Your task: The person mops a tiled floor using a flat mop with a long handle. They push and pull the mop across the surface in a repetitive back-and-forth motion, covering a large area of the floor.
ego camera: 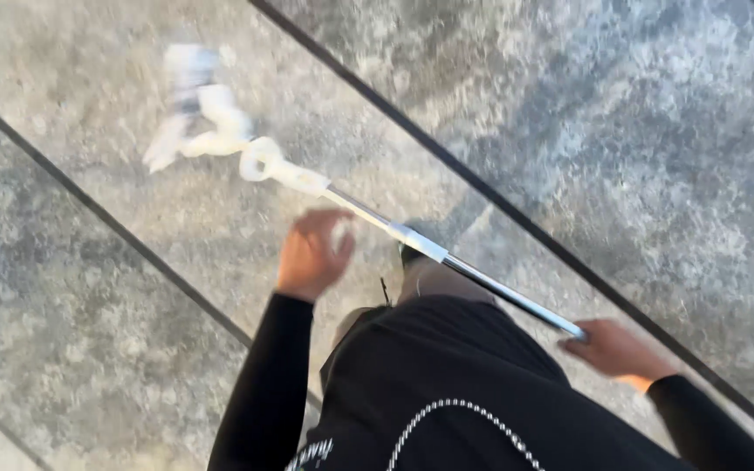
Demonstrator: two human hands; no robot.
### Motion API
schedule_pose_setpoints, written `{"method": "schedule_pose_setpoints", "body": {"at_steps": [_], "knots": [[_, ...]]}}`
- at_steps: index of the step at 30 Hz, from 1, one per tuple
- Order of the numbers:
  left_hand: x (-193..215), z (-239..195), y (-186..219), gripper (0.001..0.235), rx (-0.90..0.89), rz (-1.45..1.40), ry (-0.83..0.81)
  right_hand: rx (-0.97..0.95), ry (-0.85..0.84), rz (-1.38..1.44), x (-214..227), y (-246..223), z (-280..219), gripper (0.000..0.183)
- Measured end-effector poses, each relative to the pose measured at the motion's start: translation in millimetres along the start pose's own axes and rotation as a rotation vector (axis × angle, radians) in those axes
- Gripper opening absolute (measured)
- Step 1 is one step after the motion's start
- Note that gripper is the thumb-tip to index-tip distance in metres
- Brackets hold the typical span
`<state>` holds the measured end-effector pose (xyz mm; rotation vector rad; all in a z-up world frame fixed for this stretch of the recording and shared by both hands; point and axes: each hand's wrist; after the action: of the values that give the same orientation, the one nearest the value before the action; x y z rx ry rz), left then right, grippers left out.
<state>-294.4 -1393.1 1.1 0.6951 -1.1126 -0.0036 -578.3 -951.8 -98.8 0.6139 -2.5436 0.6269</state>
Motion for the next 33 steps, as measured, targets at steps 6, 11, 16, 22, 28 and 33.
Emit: {"method": "schedule_pose_setpoints", "body": {"at_steps": [6,11,16,22,28,33], "knots": [[26.3,15.1,-103.9,0.019,0.218,-0.089,-0.231,-0.280,-0.120,0.331,78.0,-167.1,63.7,0.040],[48.8,12.4,-197.6,0.023,0.497,-0.199,-0.311,-0.346,-0.059,0.559,85.0,-241.2,153.8,0.044],[71.5,72.4,-297.8,0.027,0.535,-0.323,-0.406,-0.246,0.034,1.020,70.4,-369.9,282.3,0.047],[63.9,161.2,-398.9,0.034,0.401,-0.660,-0.467,-0.388,0.158,1.400,89.3,-569.2,402.2,0.022],[95.7,213.7,-419.1,0.063,1.169,-1.005,-1.036,-0.165,-0.145,1.117,57.7,-682.4,413.4,0.020],[90.9,111.6,-499.3,0.044,0.619,-0.990,-0.911,-0.211,-0.420,0.939,58.3,-759.5,392.3,0.036]]}}
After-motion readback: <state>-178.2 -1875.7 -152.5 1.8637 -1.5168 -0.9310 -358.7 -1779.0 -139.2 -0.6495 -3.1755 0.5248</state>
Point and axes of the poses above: each hand's wrist, its own z-axis towards the middle knuckle, its own x-axis out of the back of the hand, y = z × x, and after that the axes turned 2 degrees about y, right-handed
